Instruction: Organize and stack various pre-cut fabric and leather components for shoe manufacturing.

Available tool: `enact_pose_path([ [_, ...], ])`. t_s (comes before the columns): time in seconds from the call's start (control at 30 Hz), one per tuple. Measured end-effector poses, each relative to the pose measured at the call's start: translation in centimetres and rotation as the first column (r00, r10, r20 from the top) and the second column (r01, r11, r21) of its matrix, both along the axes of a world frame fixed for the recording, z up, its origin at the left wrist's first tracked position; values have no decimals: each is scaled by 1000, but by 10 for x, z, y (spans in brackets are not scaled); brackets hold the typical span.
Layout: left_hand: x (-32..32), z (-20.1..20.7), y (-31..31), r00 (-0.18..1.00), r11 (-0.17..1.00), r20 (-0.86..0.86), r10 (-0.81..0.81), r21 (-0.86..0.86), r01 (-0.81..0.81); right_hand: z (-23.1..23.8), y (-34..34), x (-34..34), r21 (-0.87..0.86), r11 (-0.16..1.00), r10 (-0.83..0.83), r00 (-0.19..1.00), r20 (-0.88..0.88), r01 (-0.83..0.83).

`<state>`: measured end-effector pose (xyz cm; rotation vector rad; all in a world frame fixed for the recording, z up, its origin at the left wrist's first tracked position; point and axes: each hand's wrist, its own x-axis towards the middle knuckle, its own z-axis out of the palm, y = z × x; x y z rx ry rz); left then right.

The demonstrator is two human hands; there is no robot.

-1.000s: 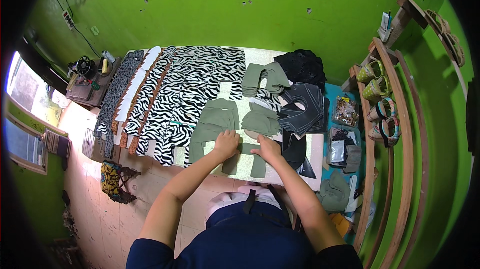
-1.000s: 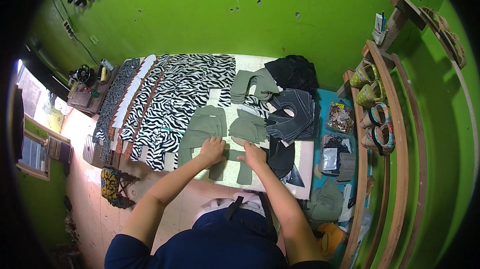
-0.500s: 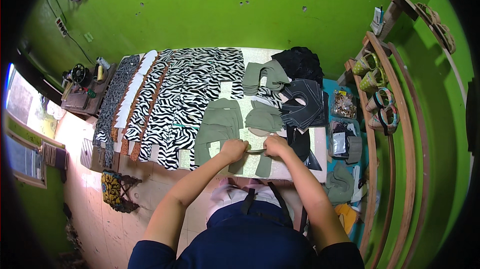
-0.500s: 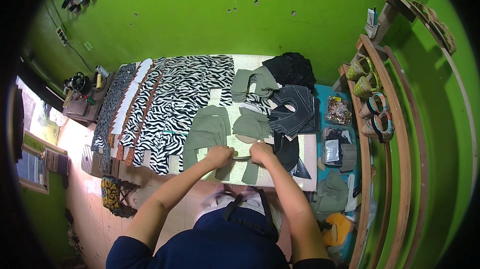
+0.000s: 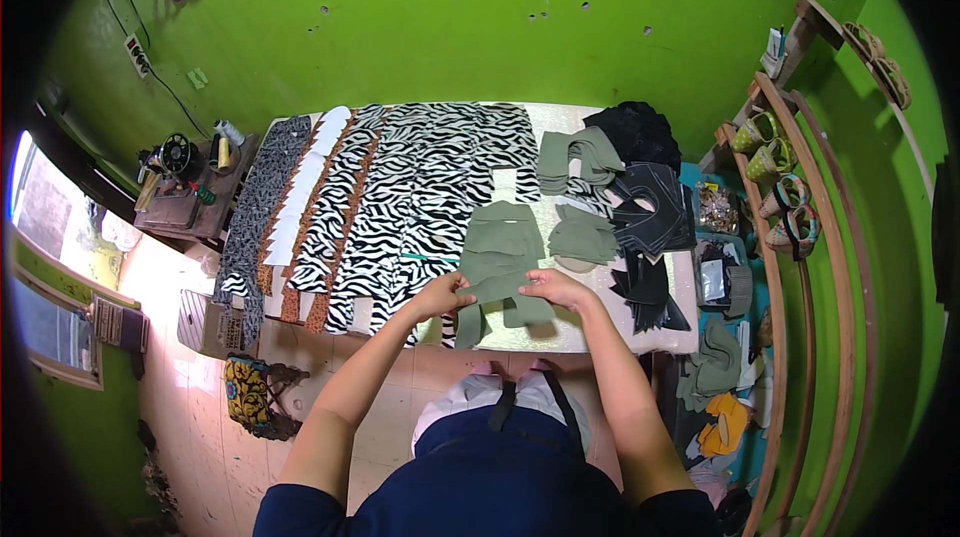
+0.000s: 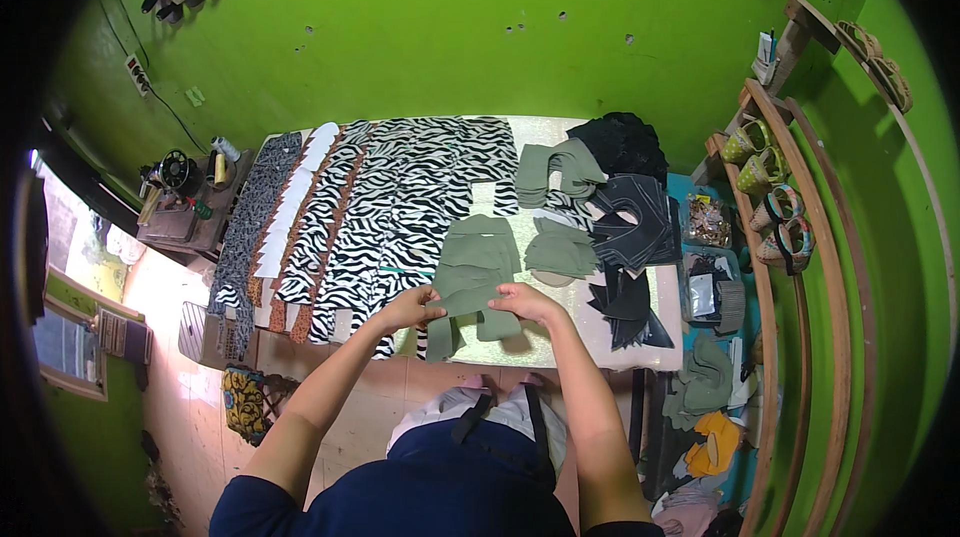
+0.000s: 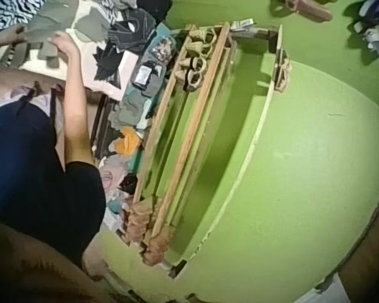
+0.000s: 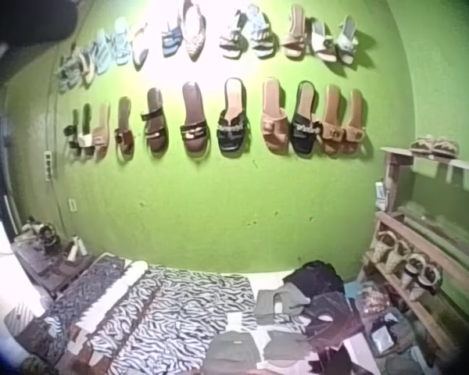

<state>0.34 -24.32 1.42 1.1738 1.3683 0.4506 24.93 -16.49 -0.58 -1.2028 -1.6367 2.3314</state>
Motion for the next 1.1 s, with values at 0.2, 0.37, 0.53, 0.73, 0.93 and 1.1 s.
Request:
enact_pose_path([
  [0.2, -17, -33, -7, 966, 964, -202, 159, 245, -107, -29, -26, -27, 431, 888, -244, 959, 143, 162],
  [0.37, -7, -33, -5, 949, 947, -266, 170, 310, -83, -33, -42, -29, 732, 637, -468, 876, 119, 242],
  [0.53, -8, -32, -1, 936, 939, -308, 170, 338, -60, -28, -42, -36, 763, 621, -485, 853, 194, 180],
  [0.73, 11, -11, -17, 705, 797, -649, 286, 570, 201, -12, -59, -42, 932, 331, -555, 768, 321, -150],
  [0.93, 28, -44, -33, 610, 578, -750, 256, 624, 525, -32, -76, -51, 909, 76, -314, 856, 411, -409],
  [1.1, 34, -52, -28, 544, 630, -810, 221, 544, 554, -43, -72, -44, 929, 126, -273, 888, 370, -348],
])
